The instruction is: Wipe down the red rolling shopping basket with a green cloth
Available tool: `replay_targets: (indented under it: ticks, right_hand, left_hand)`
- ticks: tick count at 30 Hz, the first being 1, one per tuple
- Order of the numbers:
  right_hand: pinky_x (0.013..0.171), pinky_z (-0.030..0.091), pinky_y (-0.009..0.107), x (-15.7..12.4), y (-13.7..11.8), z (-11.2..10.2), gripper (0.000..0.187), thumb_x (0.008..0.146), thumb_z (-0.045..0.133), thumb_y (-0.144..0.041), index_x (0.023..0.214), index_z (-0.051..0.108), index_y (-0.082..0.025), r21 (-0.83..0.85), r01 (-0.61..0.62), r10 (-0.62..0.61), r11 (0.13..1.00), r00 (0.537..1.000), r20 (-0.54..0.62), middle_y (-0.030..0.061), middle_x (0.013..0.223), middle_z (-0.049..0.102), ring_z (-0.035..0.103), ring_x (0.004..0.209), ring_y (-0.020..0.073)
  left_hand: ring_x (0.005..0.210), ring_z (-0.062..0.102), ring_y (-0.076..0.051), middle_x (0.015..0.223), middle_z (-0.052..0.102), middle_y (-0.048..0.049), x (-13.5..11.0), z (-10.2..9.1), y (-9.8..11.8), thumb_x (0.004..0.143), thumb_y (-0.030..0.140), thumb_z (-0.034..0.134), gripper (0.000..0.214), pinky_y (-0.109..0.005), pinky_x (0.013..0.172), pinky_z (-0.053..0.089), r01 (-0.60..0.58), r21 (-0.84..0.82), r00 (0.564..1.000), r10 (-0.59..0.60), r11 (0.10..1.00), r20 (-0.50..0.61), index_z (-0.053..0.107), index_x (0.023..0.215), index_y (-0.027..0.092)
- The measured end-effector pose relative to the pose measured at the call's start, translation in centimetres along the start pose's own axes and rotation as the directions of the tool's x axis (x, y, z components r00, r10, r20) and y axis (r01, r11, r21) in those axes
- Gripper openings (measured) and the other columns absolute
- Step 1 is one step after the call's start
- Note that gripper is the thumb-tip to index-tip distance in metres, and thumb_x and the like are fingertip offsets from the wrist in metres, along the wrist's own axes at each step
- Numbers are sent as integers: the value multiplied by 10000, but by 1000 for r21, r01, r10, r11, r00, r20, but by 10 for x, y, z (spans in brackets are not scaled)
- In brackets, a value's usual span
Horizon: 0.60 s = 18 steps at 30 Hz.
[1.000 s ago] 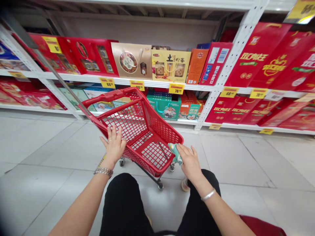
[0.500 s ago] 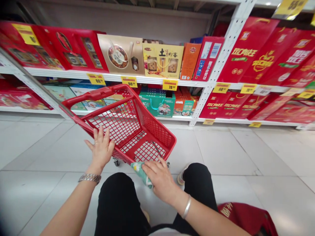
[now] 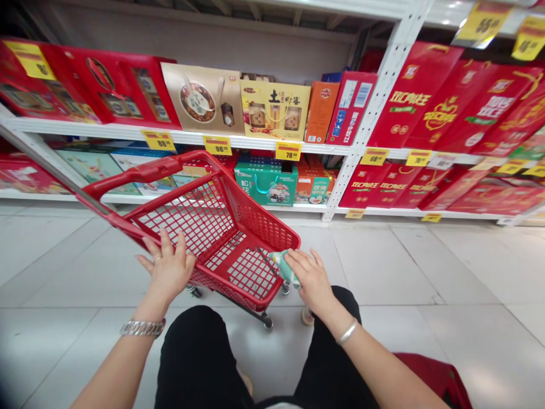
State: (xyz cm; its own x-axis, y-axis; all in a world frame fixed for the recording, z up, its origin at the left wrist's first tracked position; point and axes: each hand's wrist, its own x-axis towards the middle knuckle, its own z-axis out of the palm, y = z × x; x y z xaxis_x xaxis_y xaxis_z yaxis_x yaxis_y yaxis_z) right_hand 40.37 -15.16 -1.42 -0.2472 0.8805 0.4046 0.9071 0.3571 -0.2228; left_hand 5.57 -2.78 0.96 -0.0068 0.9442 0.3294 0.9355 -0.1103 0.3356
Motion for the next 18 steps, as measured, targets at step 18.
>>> replay_targets:
  ticks: [18]
  right_hand:
    - [1251,248,529,-2,-87,20,571,821,542,-20,1329,634,-262,350,61,-157,935,955,253,74,1303,714,621,1215,223]
  left_hand:
    - [1607,-4,-425,1735,121,-249,20,-28,-4,960,199,383,669,-754,1207,85,68,197,966,-114,978,233,355,1613,52]
